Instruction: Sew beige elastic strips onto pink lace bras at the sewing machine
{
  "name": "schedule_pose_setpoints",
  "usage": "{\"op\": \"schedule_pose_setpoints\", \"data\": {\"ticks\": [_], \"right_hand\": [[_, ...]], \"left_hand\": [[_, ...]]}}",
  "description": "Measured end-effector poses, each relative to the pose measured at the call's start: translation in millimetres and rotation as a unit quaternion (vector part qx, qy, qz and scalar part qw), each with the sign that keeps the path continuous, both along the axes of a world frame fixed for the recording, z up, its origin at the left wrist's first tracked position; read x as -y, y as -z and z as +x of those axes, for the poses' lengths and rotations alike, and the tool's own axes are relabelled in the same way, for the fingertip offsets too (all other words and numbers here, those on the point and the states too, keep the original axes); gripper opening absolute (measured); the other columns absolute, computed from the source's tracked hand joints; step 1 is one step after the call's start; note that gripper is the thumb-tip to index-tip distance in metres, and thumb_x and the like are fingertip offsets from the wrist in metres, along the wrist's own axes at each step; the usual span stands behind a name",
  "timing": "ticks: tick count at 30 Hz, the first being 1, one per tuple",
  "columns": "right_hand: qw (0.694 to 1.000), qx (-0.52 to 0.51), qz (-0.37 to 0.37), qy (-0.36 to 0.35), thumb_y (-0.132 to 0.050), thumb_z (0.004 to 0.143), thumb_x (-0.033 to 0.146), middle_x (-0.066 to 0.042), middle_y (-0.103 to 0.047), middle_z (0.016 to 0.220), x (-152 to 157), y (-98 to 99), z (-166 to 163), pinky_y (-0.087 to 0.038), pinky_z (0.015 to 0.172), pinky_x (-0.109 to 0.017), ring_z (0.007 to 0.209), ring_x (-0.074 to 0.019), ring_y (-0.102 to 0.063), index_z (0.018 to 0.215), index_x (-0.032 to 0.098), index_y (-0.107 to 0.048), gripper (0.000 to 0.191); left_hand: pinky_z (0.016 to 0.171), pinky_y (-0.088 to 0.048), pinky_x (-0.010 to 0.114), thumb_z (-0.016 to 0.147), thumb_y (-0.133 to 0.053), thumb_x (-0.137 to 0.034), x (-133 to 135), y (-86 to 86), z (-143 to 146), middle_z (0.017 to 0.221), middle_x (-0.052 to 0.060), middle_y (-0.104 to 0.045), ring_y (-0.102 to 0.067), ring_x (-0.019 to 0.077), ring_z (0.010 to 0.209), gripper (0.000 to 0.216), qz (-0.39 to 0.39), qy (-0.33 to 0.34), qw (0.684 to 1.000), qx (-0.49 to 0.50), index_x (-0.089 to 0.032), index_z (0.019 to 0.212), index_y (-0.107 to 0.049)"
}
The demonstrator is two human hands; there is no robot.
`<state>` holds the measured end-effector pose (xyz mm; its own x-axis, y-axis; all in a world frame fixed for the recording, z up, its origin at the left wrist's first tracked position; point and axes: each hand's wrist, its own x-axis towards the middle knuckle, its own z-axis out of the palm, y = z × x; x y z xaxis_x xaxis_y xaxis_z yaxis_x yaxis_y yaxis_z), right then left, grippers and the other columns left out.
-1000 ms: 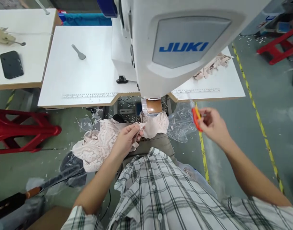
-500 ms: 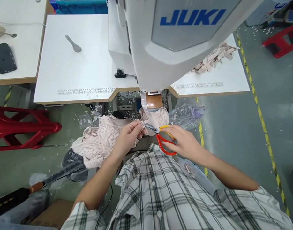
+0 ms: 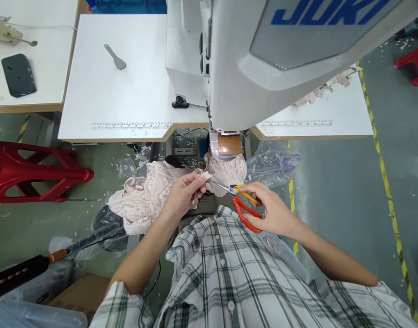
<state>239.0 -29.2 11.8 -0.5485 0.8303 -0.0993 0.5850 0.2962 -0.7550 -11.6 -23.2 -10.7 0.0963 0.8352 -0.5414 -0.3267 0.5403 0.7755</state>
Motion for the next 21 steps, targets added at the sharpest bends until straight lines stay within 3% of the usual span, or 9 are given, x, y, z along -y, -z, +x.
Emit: {"op": "schedule_pose_setpoints", "data": {"ticks": [11, 17, 21], "right_hand": [[1.000, 0.003, -0.005, -0.001, -0.064, 0.082, 0.024, -0.008, -0.072, 0.112, -15, 4.0, -28, -0.056, 0.074, -0.035, 0.092, -0.0223, -0.069, 0.116, 0.024, -0.062, 0.034], [0.999, 0.007, -0.034, 0.010, -0.064, 0.086, 0.029, -0.005, -0.073, 0.104, -16, 0.5, -23, -0.055, 0.066, -0.031, 0.077, -0.0179, -0.067, 0.115, 0.025, -0.067, 0.030], [0.999, 0.006, -0.030, 0.015, -0.062, 0.089, 0.031, -0.003, -0.072, 0.090, -13, 1.5, -16, -0.053, 0.062, -0.030, 0.067, -0.0155, -0.062, 0.116, 0.027, -0.069, 0.028]], "left_hand": [[0.056, -0.040, 0.021, 0.082, -0.065, -0.039, 2, -14.6, 1, 0.063, -0.001, -0.062, -0.051, 0.0093, 0.056, 0.029, 0.062, 0.027, 0.982, -0.178, -0.017, 0.064, -0.061], [0.054, -0.037, 0.022, 0.084, -0.064, -0.040, 4, -7.2, 1, 0.062, -0.002, -0.060, -0.047, 0.0090, 0.054, 0.029, 0.078, 0.014, 0.979, -0.187, -0.018, 0.067, -0.062], [0.048, -0.029, 0.022, 0.084, -0.066, -0.044, 8, 4.0, 6, 0.059, -0.004, -0.052, -0.039, 0.0076, 0.050, 0.033, 0.068, -0.020, 0.988, -0.140, -0.019, 0.064, -0.057]]}}
